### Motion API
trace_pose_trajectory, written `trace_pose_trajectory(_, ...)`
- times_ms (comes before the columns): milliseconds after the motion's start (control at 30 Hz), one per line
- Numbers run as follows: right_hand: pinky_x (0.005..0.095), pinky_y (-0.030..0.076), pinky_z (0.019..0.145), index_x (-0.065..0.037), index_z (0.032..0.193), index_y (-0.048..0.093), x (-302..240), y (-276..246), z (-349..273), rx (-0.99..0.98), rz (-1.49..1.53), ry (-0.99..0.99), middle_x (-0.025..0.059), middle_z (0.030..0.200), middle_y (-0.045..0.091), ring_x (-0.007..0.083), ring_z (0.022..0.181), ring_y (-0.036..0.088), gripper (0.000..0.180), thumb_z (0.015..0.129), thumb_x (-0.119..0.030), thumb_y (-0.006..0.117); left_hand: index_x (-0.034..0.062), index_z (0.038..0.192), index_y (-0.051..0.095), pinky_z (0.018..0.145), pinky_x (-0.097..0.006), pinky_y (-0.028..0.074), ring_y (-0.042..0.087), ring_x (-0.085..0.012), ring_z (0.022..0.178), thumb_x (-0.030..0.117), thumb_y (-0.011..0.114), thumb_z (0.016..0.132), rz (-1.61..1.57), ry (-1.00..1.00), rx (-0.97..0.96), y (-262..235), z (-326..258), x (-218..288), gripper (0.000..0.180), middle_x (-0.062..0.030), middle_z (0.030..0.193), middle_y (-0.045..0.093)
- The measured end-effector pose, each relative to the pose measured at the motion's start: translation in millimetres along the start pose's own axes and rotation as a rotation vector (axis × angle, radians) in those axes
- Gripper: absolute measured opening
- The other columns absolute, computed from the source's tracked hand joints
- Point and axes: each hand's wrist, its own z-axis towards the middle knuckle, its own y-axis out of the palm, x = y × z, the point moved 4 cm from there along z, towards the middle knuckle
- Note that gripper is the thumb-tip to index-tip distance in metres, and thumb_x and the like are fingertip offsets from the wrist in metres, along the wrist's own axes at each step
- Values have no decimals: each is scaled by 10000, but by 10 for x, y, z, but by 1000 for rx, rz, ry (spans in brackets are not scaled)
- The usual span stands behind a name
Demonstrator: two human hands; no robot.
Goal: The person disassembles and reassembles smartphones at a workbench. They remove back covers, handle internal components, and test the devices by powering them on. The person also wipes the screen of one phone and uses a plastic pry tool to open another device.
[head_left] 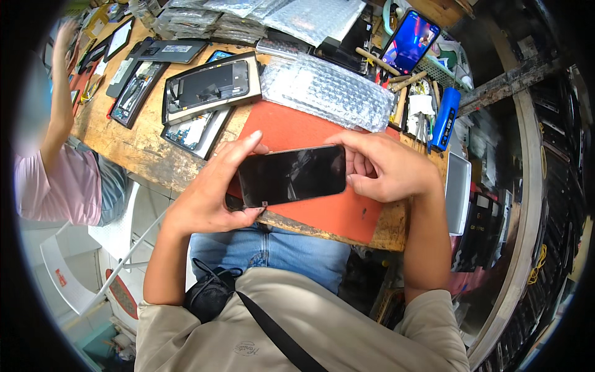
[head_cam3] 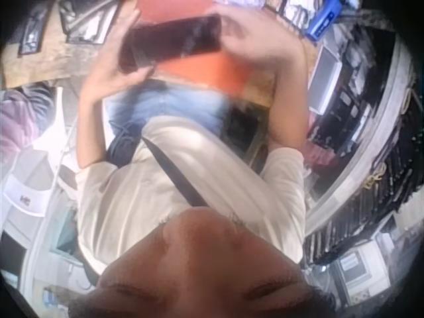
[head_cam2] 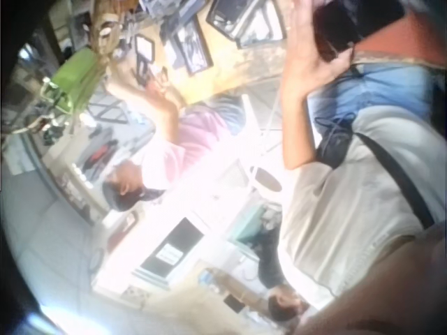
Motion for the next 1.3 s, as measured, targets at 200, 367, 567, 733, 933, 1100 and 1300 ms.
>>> trace_pose_trajectory(200,352,568,742,-15,1363,630,-56,-44,-11,74,-53,6,95,914,668,218,799,675,573,810,-79,761,68,1716,237,1162,-476,443,604,-383,1315,77,885,670,54,-81,-20,-18,114,203,1231,-215,1410,603)
trace_pose_trajectory(367,396,547,968,-12,1372,626,-125,-46,-31,152,-190,-221,153,1198,642,297,1095,662,667,764,-139,867,61,1716,242,1149,-486,444,606,-378,1298,81,888,666,27,-66,-33,-7,24,48,1232,-214,1429,604)
trace_pose_trajectory(567,431,491,1061,-20,1384,614,-257,104,-14,109,-343,-187,156,1285,605,355,1224,598,804,674,-170,960,37,1702,281,1203,-494,362,571,-393,1351,191,898,739,182,-93,-135,-193,63,143,1155,-196,1481,609)
trace_pose_trajectory(733,452,496,1030,-35,1322,627,-357,228,29,112,-451,-155,152,1213,607,383,1171,605,755,635,-139,923,51,1710,275,1074,-424,461,602,-318,1148,172,896,757,54,-173,-106,-229,-53,4,1144,-183,1482,599)
trace_pose_trajectory(933,452,507,998,-43,1317,635,-397,271,50,126,-487,-201,146,1181,604,371,1138,608,738,640,-138,912,61,1698,287,949,-398,505,587,-296,1029,109,890,712,75,-210,-88,-255,16,160,1156,-168,1373,609)
trace_pose_trajectory(1100,454,505,981,-57,1335,639,-383,270,38,153,-459,-218,135,1158,598,362,1114,607,760,635,-156,918,49,1683,315,973,-420,509,600,-326,1084,168,890,713,107,-275,-169,-315,139,192,1134,-180,1320,608)
trace_pose_trajectory(1300,440,498,957,-62,1338,649,-330,221,45,126,-391,-226,123,1161,602,349,1103,611,751,641,-153,913,37,1671,338,982,-435,507,587,-347,1123,234,886,719,64,-187,-181,-333,86,43,1116,-188,1333,594)
